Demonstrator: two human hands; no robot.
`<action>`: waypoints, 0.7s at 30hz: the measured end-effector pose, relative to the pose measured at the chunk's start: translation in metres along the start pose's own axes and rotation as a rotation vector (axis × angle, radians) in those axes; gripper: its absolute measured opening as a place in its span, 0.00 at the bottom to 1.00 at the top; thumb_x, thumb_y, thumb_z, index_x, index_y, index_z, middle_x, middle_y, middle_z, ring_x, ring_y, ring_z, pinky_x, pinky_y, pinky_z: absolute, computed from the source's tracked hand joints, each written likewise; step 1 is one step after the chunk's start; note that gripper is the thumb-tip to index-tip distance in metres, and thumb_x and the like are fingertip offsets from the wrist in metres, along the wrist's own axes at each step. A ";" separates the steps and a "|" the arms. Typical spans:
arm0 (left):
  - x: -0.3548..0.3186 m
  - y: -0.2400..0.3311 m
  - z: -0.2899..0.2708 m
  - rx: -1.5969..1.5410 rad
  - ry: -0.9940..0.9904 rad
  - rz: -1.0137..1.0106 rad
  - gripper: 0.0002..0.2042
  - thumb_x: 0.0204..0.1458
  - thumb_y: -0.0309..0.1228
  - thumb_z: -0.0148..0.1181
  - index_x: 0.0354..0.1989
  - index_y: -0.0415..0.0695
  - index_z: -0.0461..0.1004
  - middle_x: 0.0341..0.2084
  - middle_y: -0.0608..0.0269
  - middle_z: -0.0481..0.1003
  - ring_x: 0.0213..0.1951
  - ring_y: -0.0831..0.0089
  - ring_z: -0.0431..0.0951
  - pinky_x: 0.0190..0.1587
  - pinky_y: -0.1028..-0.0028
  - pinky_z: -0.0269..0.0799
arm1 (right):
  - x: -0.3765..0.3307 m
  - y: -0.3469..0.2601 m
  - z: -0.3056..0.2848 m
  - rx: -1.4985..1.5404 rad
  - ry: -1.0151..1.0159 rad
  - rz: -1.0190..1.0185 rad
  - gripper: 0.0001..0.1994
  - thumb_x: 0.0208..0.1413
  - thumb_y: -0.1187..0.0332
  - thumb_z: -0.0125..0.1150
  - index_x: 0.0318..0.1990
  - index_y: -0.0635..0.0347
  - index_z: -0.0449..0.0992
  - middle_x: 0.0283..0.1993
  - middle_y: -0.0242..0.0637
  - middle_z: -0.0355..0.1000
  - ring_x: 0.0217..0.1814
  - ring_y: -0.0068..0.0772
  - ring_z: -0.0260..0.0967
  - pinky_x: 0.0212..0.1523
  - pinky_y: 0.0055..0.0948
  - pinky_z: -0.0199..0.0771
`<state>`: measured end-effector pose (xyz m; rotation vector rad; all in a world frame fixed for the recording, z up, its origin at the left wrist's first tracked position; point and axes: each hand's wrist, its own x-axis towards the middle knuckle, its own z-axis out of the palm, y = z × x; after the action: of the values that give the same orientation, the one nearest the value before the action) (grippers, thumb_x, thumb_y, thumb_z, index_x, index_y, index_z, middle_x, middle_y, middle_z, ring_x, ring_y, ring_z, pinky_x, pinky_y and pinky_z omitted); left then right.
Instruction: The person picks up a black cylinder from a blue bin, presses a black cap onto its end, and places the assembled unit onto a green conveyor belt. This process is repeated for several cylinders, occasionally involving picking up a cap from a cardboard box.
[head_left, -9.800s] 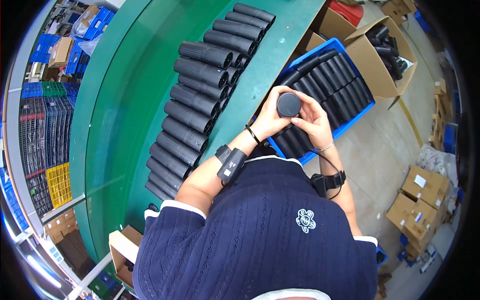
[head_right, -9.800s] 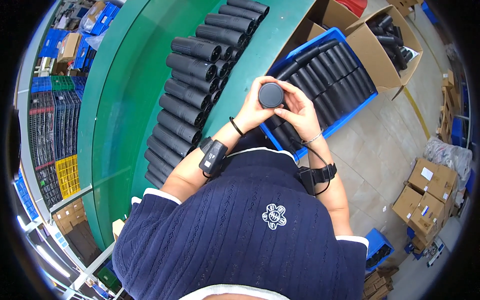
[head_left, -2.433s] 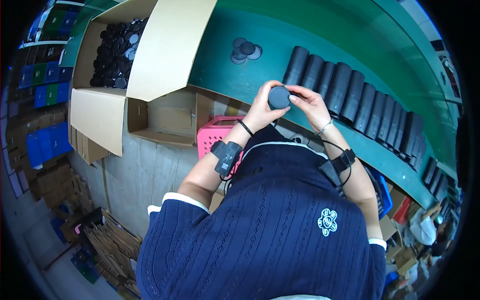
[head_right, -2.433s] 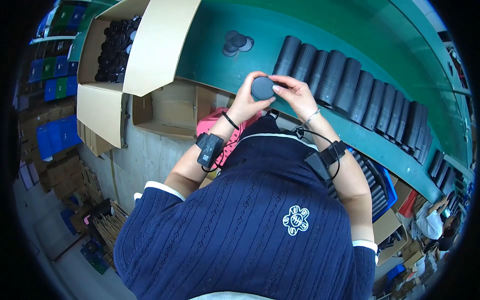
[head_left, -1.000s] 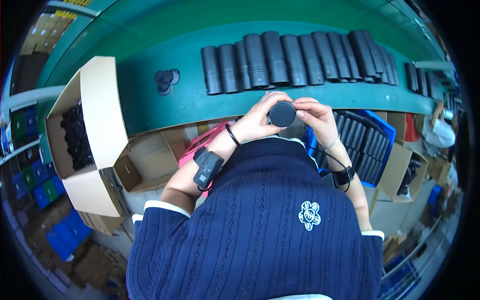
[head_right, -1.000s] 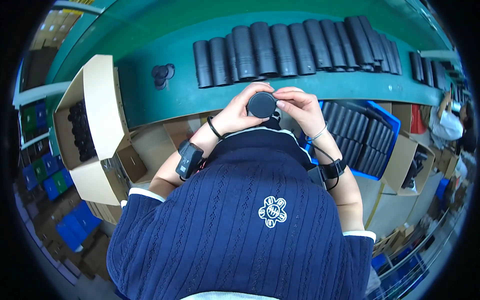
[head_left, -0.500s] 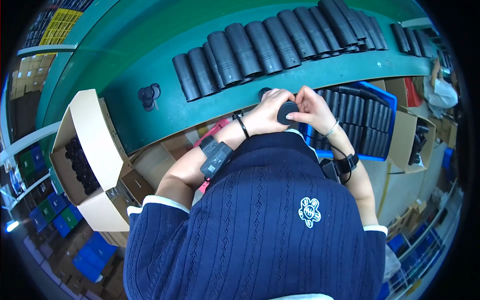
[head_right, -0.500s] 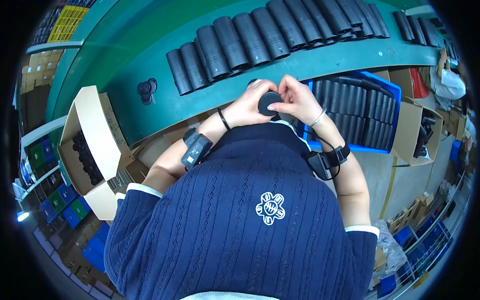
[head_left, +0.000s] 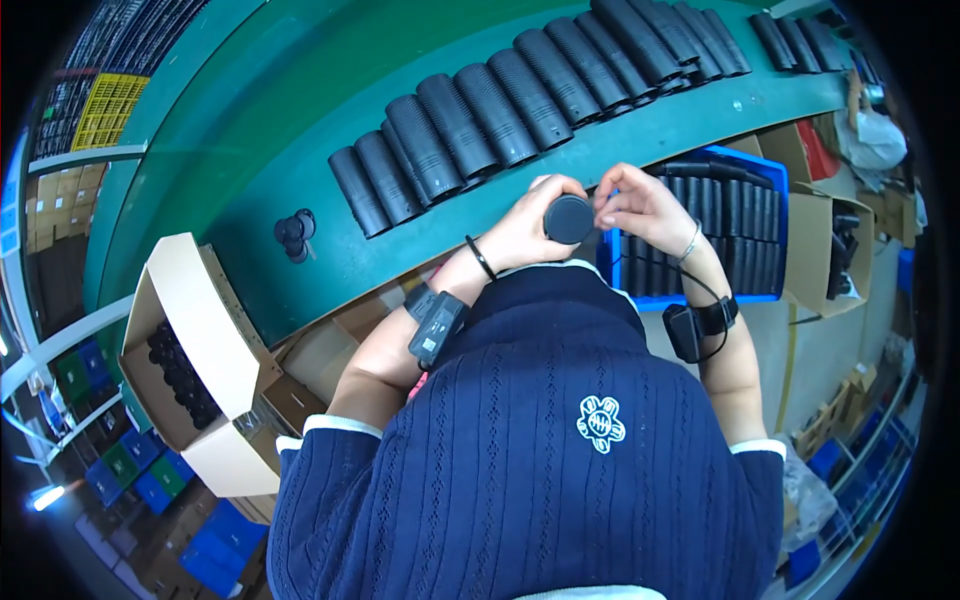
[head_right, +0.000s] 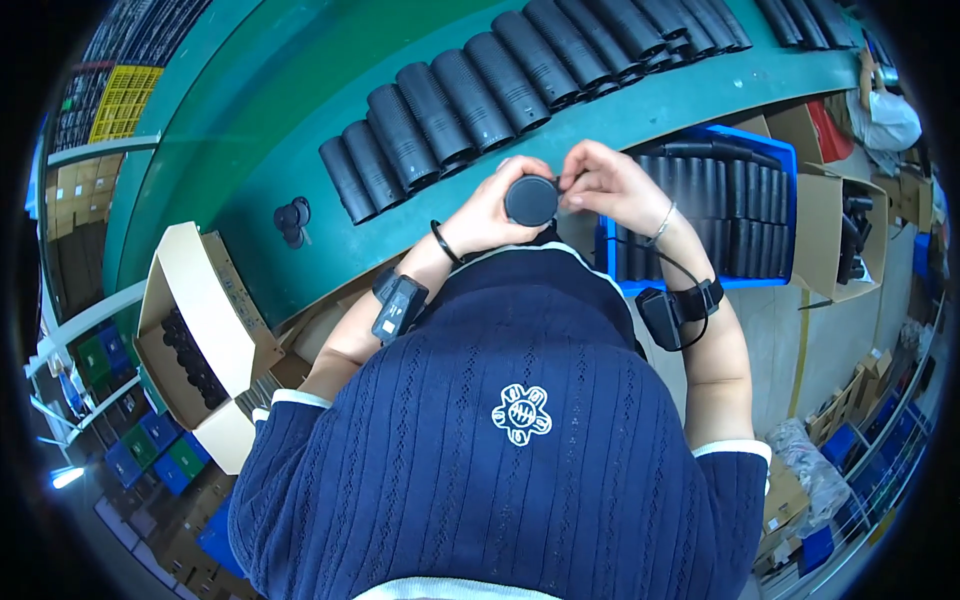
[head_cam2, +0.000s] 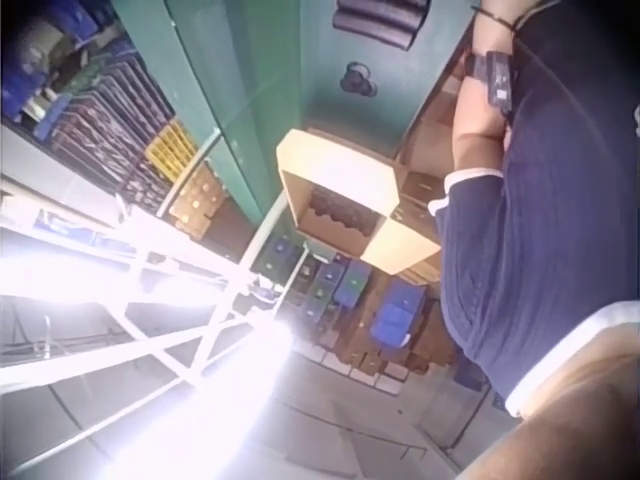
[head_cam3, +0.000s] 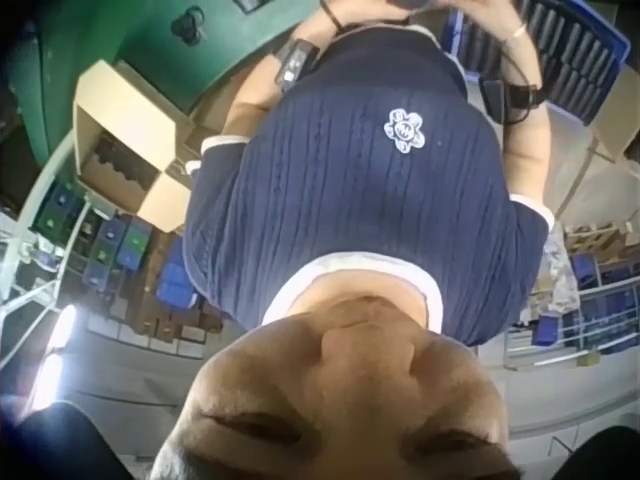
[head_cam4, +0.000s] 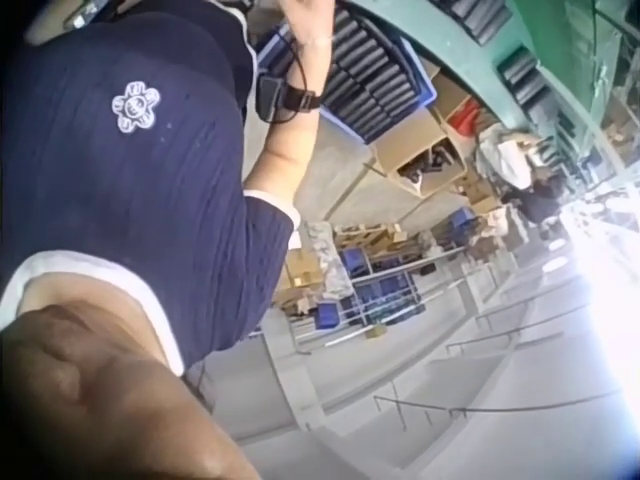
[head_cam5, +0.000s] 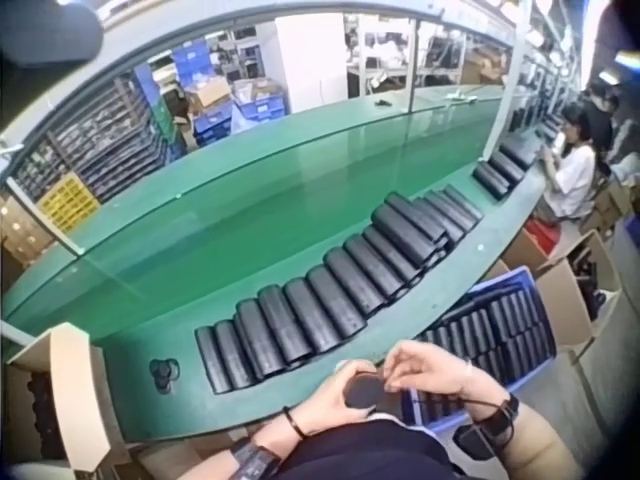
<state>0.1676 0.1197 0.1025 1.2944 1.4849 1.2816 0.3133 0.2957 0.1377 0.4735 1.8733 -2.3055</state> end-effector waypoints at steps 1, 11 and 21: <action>0.001 -0.002 -0.002 0.019 0.029 0.057 0.26 0.35 0.29 0.69 0.46 0.44 0.67 0.44 0.57 0.68 0.50 0.61 0.69 0.53 0.66 0.64 | -0.003 0.008 -0.007 0.056 0.046 -0.038 0.17 0.47 0.82 0.63 0.44 0.59 0.66 0.41 0.31 0.67 0.41 0.20 0.70 0.42 0.20 0.72; 0.013 -0.002 0.004 -0.079 0.014 0.098 0.27 0.32 0.28 0.68 0.46 0.45 0.68 0.46 0.56 0.65 0.53 0.58 0.65 0.57 0.65 0.60 | 0.000 0.059 0.013 -0.282 0.202 -0.113 0.38 0.38 0.78 0.67 0.62 0.59 0.60 0.61 0.37 0.60 0.64 0.32 0.57 0.60 0.34 0.61; 0.015 -0.007 0.005 0.011 0.004 0.140 0.27 0.32 0.28 0.67 0.46 0.45 0.67 0.47 0.56 0.65 0.53 0.59 0.66 0.56 0.65 0.62 | -0.008 0.039 0.013 -0.061 0.132 -0.165 0.34 0.43 0.72 0.68 0.61 0.65 0.61 0.59 0.40 0.62 0.63 0.33 0.60 0.64 0.34 0.59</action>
<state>0.1685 0.1353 0.0953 1.4247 1.4273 1.3672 0.3307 0.2740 0.1060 0.4917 2.1123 -2.3631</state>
